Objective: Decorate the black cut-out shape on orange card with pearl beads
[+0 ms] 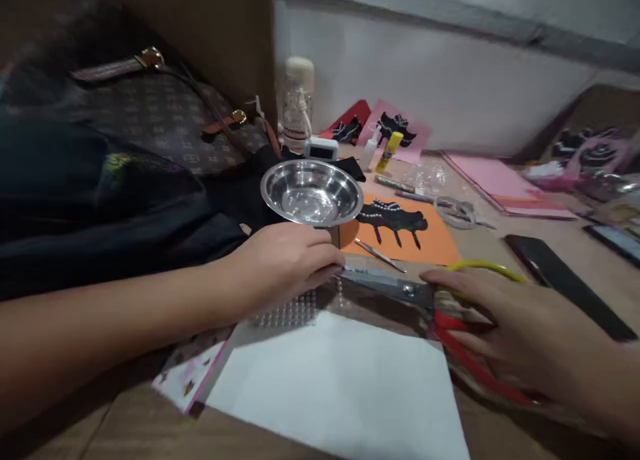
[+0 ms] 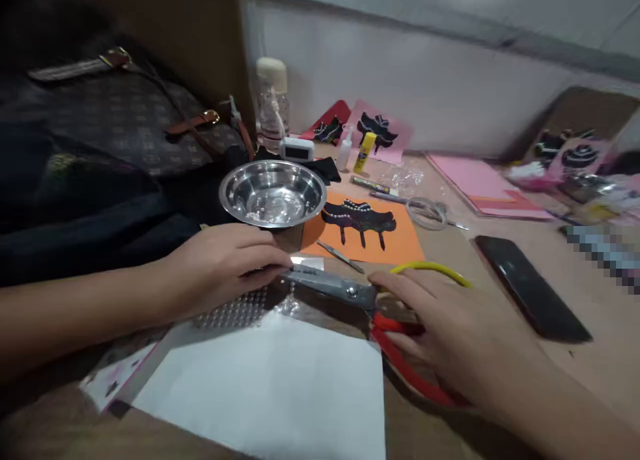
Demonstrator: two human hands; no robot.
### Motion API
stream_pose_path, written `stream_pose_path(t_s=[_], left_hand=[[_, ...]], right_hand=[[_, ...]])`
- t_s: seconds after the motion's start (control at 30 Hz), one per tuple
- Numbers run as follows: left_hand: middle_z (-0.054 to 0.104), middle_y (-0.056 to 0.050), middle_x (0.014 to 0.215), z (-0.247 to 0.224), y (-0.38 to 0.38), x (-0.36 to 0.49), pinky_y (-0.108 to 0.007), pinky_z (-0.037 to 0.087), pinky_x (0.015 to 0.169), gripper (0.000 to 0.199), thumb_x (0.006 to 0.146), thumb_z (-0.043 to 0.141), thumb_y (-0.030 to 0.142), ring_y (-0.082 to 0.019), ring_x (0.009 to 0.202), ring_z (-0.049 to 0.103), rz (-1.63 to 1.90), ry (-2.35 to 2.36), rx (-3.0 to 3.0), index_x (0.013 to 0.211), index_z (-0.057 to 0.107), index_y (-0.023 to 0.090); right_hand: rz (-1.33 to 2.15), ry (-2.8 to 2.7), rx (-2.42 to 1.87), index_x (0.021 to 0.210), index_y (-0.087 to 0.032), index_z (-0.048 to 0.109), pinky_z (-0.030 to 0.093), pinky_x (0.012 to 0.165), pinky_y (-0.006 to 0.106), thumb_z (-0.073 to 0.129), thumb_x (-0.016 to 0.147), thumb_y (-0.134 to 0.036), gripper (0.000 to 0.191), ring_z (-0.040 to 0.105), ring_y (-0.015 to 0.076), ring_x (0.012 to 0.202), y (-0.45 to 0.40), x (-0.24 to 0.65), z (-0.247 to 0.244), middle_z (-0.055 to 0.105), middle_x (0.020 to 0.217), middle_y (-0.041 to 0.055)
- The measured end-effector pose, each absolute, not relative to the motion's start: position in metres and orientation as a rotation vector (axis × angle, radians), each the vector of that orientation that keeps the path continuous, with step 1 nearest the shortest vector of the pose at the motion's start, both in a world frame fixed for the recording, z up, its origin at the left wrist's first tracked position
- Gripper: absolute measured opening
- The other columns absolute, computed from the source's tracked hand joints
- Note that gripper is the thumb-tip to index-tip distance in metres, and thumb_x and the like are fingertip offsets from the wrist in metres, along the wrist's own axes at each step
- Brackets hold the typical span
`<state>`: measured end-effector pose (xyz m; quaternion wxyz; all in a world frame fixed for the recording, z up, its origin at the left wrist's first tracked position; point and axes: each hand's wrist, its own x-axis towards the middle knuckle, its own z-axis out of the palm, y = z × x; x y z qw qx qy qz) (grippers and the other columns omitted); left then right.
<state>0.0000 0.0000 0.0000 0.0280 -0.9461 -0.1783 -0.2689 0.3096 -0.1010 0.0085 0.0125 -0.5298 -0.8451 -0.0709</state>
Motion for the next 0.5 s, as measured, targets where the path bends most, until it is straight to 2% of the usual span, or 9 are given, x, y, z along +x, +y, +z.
stream_pose_path(t_s=[0.17,0.33,0.5], left_hand=[[0.067,-0.001,0.078,0.001,0.000,-0.002,-0.028,0.041,0.062,0.013,0.095,0.060,0.017,-0.017,0.070,0.061,-0.819,-0.559,-2.950,0.090,0.072,0.016],[0.066,0.000,0.077,0.002,-0.001,-0.001,-0.027,0.041,0.062,0.014,0.095,0.060,0.018,-0.017,0.070,0.062,-0.768,-0.602,-2.987,0.089,0.072,0.016],[0.067,0.000,0.079,0.000,0.000,0.000,-0.026,0.042,0.064,0.012,0.094,0.060,0.017,-0.016,0.071,0.062,-0.721,-0.636,-3.050,0.091,0.071,0.017]], right_hand=[[-0.192,-2.620,-1.638,0.115,-0.031,0.060,0.052,0.043,0.034,0.045,0.085,-0.027,0.034,0.071,0.0279,0.069,-0.101,0.301,0.023,0.071,0.080,0.0037],[-0.139,-2.607,-1.696,0.121,-0.033,0.062,0.058,0.056,0.042,0.049,0.083,-0.027,0.040,0.072,0.0309,0.081,-0.102,0.305,0.019,0.075,0.096,0.0049],[0.041,-2.587,-1.787,0.124,-0.034,0.062,0.059,0.062,0.040,0.053,0.084,-0.027,0.042,0.072,0.0302,0.091,-0.103,0.304,0.019,0.075,0.109,0.0050]])
